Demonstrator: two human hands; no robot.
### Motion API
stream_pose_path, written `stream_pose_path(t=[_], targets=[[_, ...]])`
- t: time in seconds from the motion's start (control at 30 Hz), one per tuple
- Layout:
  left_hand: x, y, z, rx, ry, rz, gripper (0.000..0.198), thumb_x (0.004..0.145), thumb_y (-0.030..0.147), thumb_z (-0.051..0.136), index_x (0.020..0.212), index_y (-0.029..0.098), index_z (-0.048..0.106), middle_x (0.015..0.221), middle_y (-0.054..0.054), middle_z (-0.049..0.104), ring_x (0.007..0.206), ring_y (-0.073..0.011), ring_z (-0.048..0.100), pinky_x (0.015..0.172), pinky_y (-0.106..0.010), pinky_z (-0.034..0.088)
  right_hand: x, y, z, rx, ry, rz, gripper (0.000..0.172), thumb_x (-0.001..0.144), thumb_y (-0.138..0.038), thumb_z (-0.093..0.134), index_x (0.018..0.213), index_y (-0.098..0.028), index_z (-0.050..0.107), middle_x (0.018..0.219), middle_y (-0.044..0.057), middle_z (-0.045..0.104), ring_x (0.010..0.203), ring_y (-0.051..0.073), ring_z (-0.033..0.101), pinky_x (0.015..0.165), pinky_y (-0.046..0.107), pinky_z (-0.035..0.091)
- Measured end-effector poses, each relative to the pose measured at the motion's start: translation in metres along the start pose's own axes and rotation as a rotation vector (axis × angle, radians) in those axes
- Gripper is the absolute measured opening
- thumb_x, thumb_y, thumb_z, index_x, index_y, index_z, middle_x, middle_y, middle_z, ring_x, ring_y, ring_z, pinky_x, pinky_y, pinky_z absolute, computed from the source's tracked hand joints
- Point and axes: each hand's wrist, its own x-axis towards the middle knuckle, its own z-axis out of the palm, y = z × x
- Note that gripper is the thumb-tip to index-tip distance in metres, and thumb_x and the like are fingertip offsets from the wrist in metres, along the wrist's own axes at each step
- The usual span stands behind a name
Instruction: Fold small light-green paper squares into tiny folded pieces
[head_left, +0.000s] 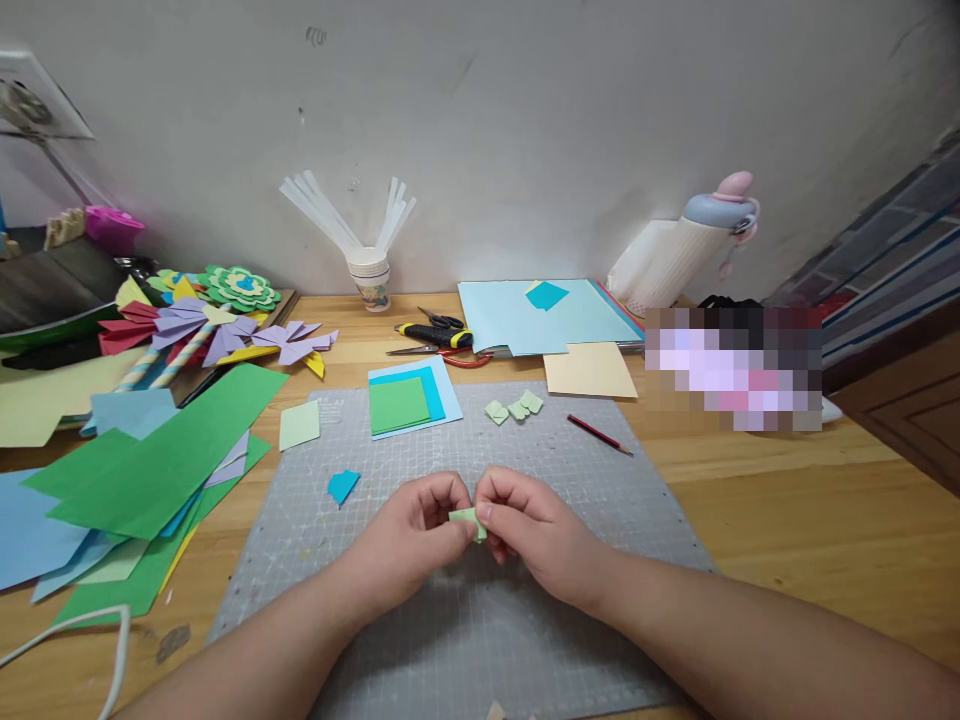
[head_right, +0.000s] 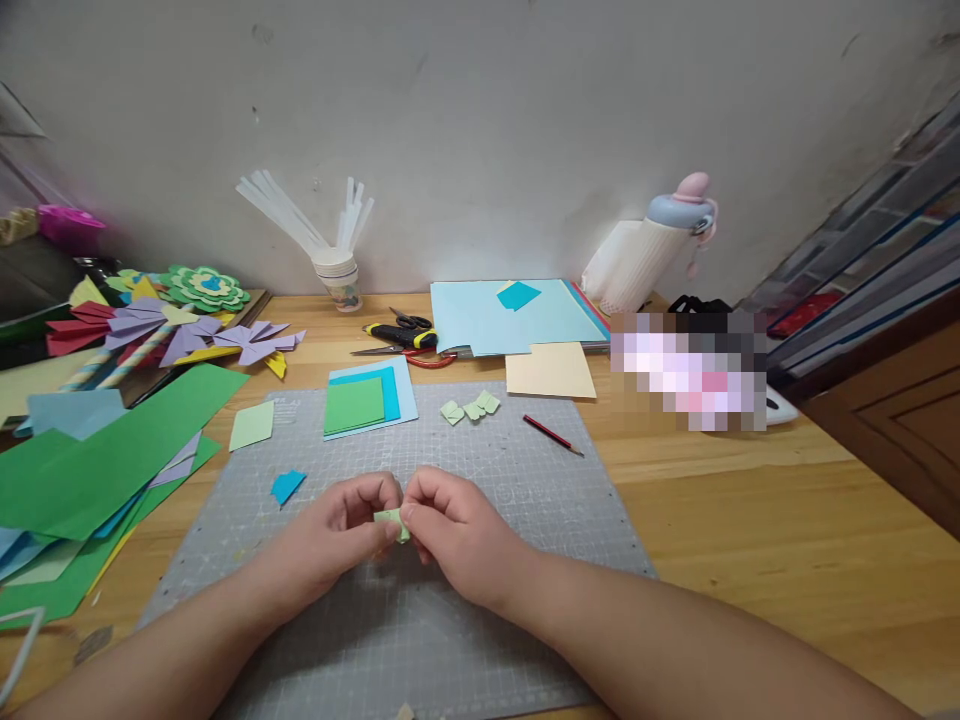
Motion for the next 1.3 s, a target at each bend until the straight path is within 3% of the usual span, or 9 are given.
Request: stream_pose_path(t=[0.2,0.63,0.9,1.1,1.3], targets=[[-0.001,-0.001,-0.004,-0.121,0.03,0.005,0.018,0.078,0.026,0.055,0.068,0.018,0.043,0.057,0.005,0.046,0.056,-0.0089,0.039,0.056,-0.024,0.029,0.0,-0.008,0.001,0.048,0.006,0.0,0.017,0.084,-0.031,0.048,0.072,-0.019,0.046,0.062,-0.004,0.05,0.053,0.009,0.046,0.049,0.022,0.033],[-0.001,-0.001,-0.002,-0.131,0.096,-0.003,0.018,0.075,0.023,0.059,0.066,0.017,0.044,0.052,0.007,0.044,0.052,-0.0072,0.035,0.052,-0.022,0.025,0.003,-0.002,0.001,-0.076,0.062,-0.04,0.016,0.08,-0.021,0.05,0.064,-0.019,0.045,0.054,-0.006,0.046,0.051,0.008,0.04,0.05,0.022,0.032],[-0.001,0.0,0.0,-0.163,0.055,-0.011,0.018,0.075,0.023,0.06,0.066,0.017,0.046,0.055,0.006,0.046,0.055,-0.0079,0.038,0.055,-0.023,0.028,0.001,-0.006,0.0,-0.05,0.057,-0.051,0.017,0.078,-0.021,0.051,0.062,-0.018,0.046,0.053,-0.006,0.044,0.049,0.007,0.039,0.049,0.021,0.032],[-0.001,-0.004,-0.004,-0.228,0.044,0.008,0.021,0.08,0.029,0.06,0.069,0.017,0.047,0.061,0.004,0.05,0.058,-0.0092,0.043,0.058,-0.023,0.031,0.001,-0.008,-0.001,0.014,0.007,0.014,0.015,0.083,-0.031,0.05,0.074,-0.019,0.049,0.062,-0.004,0.051,0.051,0.009,0.048,0.045,0.02,0.034],[0.0,-0.004,-0.002,-0.205,0.056,0.03,0.024,0.079,0.031,0.063,0.068,0.016,0.048,0.06,0.004,0.05,0.058,-0.0087,0.041,0.058,-0.023,0.03,0.001,-0.008,0.002,-0.034,0.089,-0.022,0.017,0.083,-0.029,0.051,0.07,-0.019,0.047,0.059,-0.005,0.05,0.051,0.008,0.046,0.046,0.019,0.035]])
